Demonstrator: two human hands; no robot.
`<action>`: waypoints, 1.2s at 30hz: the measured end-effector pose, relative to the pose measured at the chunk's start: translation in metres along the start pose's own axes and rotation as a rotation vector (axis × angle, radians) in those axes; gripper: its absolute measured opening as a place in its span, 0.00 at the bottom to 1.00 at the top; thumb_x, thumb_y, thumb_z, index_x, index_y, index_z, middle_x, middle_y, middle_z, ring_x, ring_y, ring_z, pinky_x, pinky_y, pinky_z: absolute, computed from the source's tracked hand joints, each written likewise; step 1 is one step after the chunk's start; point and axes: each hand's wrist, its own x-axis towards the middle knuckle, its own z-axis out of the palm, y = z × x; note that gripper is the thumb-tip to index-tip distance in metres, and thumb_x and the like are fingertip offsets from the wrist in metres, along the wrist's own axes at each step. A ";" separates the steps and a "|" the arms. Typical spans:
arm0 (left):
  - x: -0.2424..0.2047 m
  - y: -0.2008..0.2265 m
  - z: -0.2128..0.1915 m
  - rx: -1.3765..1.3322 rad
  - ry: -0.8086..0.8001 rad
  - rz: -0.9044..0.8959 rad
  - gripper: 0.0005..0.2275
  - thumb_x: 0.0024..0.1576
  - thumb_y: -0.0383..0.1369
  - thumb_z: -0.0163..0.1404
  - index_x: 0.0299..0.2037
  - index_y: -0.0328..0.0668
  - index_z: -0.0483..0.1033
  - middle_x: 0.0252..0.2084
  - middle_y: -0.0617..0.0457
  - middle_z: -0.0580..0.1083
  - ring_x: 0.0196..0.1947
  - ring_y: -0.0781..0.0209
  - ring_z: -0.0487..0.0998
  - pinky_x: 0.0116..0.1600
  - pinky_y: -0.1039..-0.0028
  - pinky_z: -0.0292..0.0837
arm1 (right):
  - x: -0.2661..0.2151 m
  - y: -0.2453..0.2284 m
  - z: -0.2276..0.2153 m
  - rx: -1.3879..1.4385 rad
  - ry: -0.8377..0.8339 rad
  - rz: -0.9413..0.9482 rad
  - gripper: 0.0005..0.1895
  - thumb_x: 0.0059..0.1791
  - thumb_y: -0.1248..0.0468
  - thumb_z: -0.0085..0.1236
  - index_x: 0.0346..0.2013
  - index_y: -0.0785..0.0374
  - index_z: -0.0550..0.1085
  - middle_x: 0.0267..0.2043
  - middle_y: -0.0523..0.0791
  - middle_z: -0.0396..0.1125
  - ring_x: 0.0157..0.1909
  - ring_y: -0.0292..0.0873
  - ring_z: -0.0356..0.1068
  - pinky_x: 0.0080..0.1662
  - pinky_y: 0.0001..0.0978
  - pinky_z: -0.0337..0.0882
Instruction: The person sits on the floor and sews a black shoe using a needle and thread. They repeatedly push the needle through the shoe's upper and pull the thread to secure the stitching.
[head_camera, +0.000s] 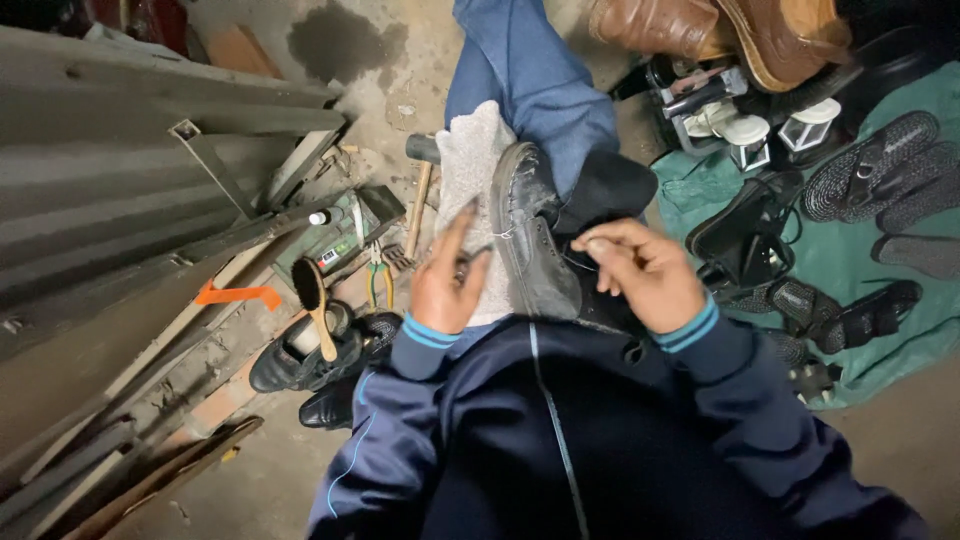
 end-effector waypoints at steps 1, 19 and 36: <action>-0.002 -0.008 0.004 0.000 0.002 0.000 0.21 0.60 0.21 0.52 0.65 0.26 0.65 0.57 0.22 0.72 0.35 0.27 0.81 0.33 0.44 0.82 | 0.000 0.003 0.002 -0.001 -0.002 -0.001 0.08 0.54 0.68 0.55 0.42 0.72 0.77 0.18 0.51 0.69 0.19 0.38 0.66 0.25 0.27 0.69; -0.022 -0.065 0.035 0.308 -0.168 -0.151 0.05 0.61 0.36 0.48 0.43 0.53 0.75 0.25 0.46 0.79 0.31 0.36 0.82 0.37 0.47 0.76 | -0.015 0.059 -0.005 -0.870 -0.299 -0.184 0.15 0.57 0.69 0.47 0.35 0.63 0.82 0.25 0.43 0.72 0.39 0.38 0.71 0.52 0.24 0.68; -0.060 -0.016 0.028 -0.050 -0.012 -0.143 0.09 0.61 0.31 0.51 0.47 0.37 0.79 0.32 0.35 0.80 0.34 0.35 0.82 0.38 0.51 0.79 | -0.023 0.030 0.016 -0.172 -0.234 0.178 0.21 0.51 0.60 0.62 0.56 0.66 0.77 0.52 0.55 0.75 0.54 0.53 0.74 0.54 0.51 0.76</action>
